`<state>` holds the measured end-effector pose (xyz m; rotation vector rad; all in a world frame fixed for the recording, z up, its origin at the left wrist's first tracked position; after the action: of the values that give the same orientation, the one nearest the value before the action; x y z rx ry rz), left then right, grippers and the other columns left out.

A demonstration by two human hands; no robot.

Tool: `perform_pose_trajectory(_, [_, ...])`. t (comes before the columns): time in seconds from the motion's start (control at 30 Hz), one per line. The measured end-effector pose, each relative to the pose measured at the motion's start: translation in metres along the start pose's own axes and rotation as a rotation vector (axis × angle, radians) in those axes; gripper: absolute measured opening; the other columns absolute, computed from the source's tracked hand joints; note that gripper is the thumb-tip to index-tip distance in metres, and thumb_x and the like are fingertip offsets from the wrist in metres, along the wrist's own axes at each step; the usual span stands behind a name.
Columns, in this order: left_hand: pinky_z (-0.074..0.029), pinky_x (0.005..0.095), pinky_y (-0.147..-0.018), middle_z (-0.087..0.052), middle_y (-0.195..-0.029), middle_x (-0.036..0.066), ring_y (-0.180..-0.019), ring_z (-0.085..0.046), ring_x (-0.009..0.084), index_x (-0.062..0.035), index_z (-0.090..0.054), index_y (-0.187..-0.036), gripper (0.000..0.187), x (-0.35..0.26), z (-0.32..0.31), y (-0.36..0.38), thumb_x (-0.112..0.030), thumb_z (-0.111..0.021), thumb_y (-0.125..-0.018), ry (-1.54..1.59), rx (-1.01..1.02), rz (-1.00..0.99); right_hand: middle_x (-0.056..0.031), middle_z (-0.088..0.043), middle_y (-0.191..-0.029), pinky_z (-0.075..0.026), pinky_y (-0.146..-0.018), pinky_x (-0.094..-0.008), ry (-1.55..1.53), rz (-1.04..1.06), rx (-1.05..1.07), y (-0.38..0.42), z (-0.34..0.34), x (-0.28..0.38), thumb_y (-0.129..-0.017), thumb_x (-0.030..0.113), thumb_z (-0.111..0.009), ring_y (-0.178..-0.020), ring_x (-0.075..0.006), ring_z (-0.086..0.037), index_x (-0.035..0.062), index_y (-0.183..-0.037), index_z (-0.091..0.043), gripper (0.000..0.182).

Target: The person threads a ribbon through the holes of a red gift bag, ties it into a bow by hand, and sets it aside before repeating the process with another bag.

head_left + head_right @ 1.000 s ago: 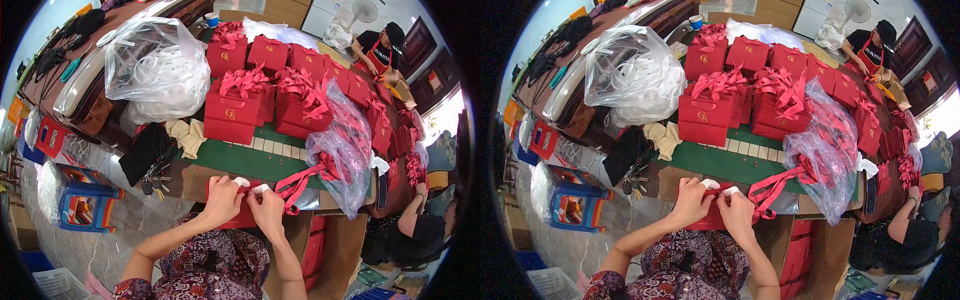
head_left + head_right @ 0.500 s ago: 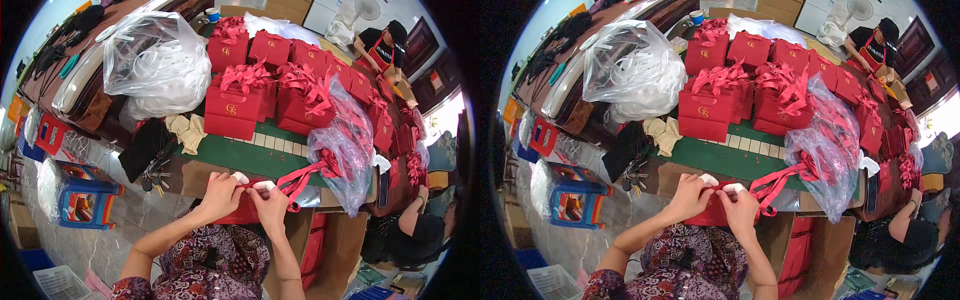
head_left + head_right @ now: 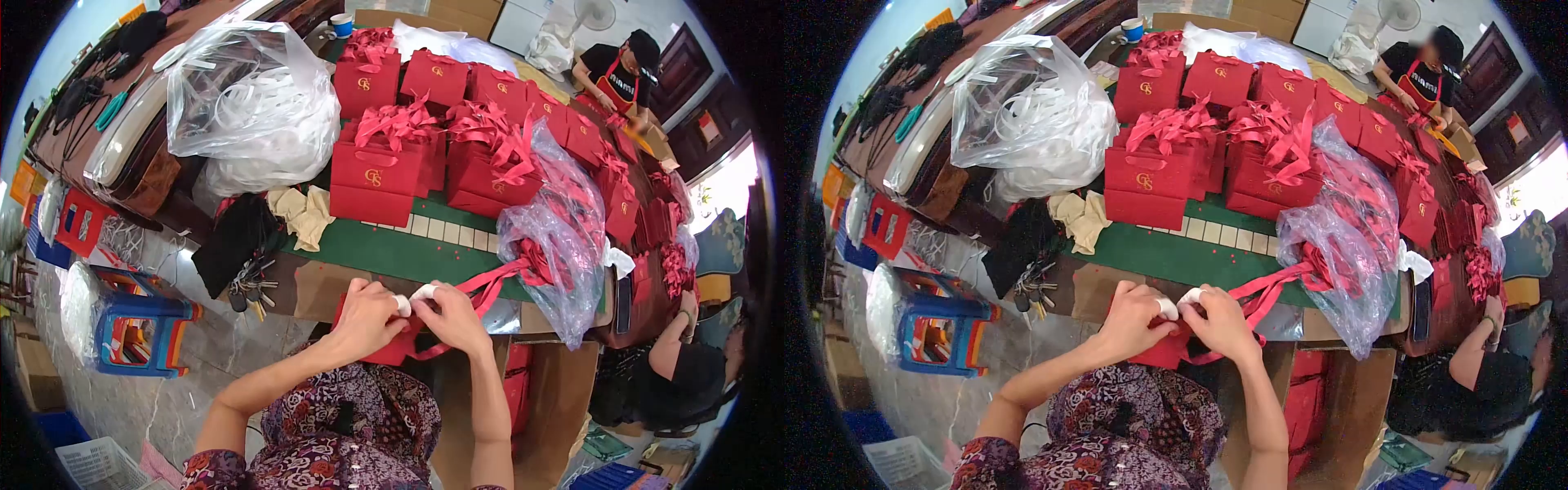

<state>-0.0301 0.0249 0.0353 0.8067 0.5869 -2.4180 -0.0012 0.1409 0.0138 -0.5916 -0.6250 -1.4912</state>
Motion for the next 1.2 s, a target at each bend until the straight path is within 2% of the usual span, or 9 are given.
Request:
perform_pose_trajectory(0.17, [-0.038, 0.0383, -0.082, -0.059, -0.082, 0.000, -0.079, -0.058, 0.0188, -0.0165, -0.069, -0.083, 0.008, -0.027, 0.004, 0.010, -0.017, -0.074, -0.076, -0.220, -0.099, -0.191, -0.0080, -0.062, -0.089, -0.048, -0.076, -0.0317, -0.357, -0.121, 0.288, -0.005, -0.007, -0.011, -0.091, 0.014, -0.065, -0.089, -0.0191, -0.061, 0.0063, -0.102, -0.071, 0.015])
perform_pose_trajectory(0.23, [-0.039, 0.0375, -0.080, -0.057, -0.079, -0.001, -0.078, -0.057, 0.0181, -0.0167, -0.070, -0.083, 0.008, -0.036, 0.008, 0.016, -0.015, -0.072, -0.075, -0.251, -0.118, -0.264, -0.0074, -0.062, -0.096, -0.048, -0.076, -0.0316, -0.472, 0.152, 0.321, -0.003, -0.004, 0.016, -0.092, 0.013, -0.063, -0.089, -0.0184, -0.061, 0.0068, -0.106, -0.069, 0.016])
perform_pose_trajectory(0.57, [-0.040, 0.0349, -0.079, -0.058, -0.082, -0.002, -0.078, -0.056, 0.0158, -0.0164, -0.072, -0.088, 0.015, -0.047, 0.013, 0.028, -0.015, -0.068, -0.073, -0.288, -0.099, -0.363, -0.0103, -0.058, -0.105, -0.050, -0.080, -0.0375, -0.167, 0.254, 0.288, 0.018, -0.011, 0.036, -0.088, 0.006, -0.064, -0.096, -0.0282, -0.062, 0.0034, -0.109, -0.064, 0.021])
perform_pose_trajectory(0.73, [-0.041, 0.0334, -0.078, -0.059, -0.089, -0.003, -0.079, -0.056, 0.0152, -0.0170, -0.070, -0.096, 0.022, -0.062, 0.006, 0.045, -0.015, -0.064, -0.075, -0.300, 0.055, -0.519, -0.0125, -0.053, -0.098, -0.048, -0.079, -0.0446, -0.058, 0.212, 0.318, 0.038, -0.020, 0.047, -0.088, 0.010, -0.065, -0.096, -0.0338, -0.058, 0.0032, -0.103, -0.059, 0.017])
perform_pose_trajectory(0.83, [-0.042, 0.0340, -0.077, -0.059, -0.092, -0.003, -0.081, -0.057, 0.0153, -0.0156, -0.069, -0.096, 0.020, -0.065, -0.001, 0.051, -0.017, -0.064, -0.077, -0.276, 0.165, -0.579, -0.0129, -0.053, -0.100, -0.048, -0.077, -0.0427, -0.052, 0.235, 0.440, 0.050, -0.032, 0.044, -0.090, 0.014, -0.066, -0.094, -0.0342, -0.059, 0.0034, -0.106, -0.057, 0.022])
perform_pose_trajectory(0.9, [-0.043, 0.0344, -0.076, -0.060, -0.094, -0.002, -0.084, -0.059, 0.0165, -0.0157, -0.069, -0.093, 0.015, -0.064, -0.013, 0.054, -0.016, -0.065, -0.079, -0.089, 0.354, -0.605, -0.0137, -0.051, -0.097, -0.048, -0.077, -0.0441, -0.059, 0.293, 0.443, 0.054, -0.041, 0.042, -0.091, 0.016, -0.064, -0.093, -0.0358, -0.058, 0.0031, -0.106, -0.056, 0.021])
perform_pose_trajectory(1.03, [-0.045, 0.0362, -0.070, -0.062, -0.085, 0.000, -0.078, -0.063, 0.0211, -0.0172, -0.070, -0.087, 0.011, -0.055, -0.004, 0.042, -0.018, -0.073, -0.076, 0.070, 0.420, -0.443, -0.0144, -0.051, -0.104, -0.048, -0.078, -0.0430, -0.141, 0.312, 0.497, 0.048, -0.041, 0.047, -0.094, 0.012, -0.059, -0.090, -0.0357, -0.058, 0.0033, -0.104, -0.056, 0.013])
perform_pose_trajectory(1.1, [-0.046, 0.0372, -0.069, -0.063, -0.080, 0.001, -0.076, -0.064, 0.0233, -0.0163, -0.070, -0.087, 0.009, -0.045, -0.009, 0.046, -0.019, -0.074, -0.079, 0.093, 0.532, -0.381, -0.0130, -0.052, -0.104, -0.048, -0.077, -0.0405, -0.179, 0.360, 0.235, 0.031, -0.003, 0.045, -0.094, 0.010, -0.059, -0.088, -0.0326, -0.058, 0.0034, -0.102, -0.056, 0.011])
perform_pose_trajectory(1.2, [-0.049, 0.0382, -0.073, -0.068, -0.081, 0.004, -0.079, -0.066, 0.0264, -0.0130, -0.071, -0.087, 0.012, -0.032, 0.007, 0.035, -0.021, -0.076, -0.080, 0.160, 0.424, -0.257, -0.0118, -0.054, -0.097, -0.048, -0.078, -0.0360, -0.192, 0.195, 0.155, 0.024, 0.012, 0.035, -0.094, 0.009, -0.060, -0.089, -0.0287, -0.059, 0.0032, -0.100, -0.058, 0.008])
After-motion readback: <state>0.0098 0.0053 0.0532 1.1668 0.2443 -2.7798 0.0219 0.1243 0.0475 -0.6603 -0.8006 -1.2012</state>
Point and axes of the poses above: each hand's wrist, its own y-axis away from the middle knuckle, its own z-axis out of the back of the hand, x = y × z, the point moved 10 cm from there along -y, towards the middle knuckle
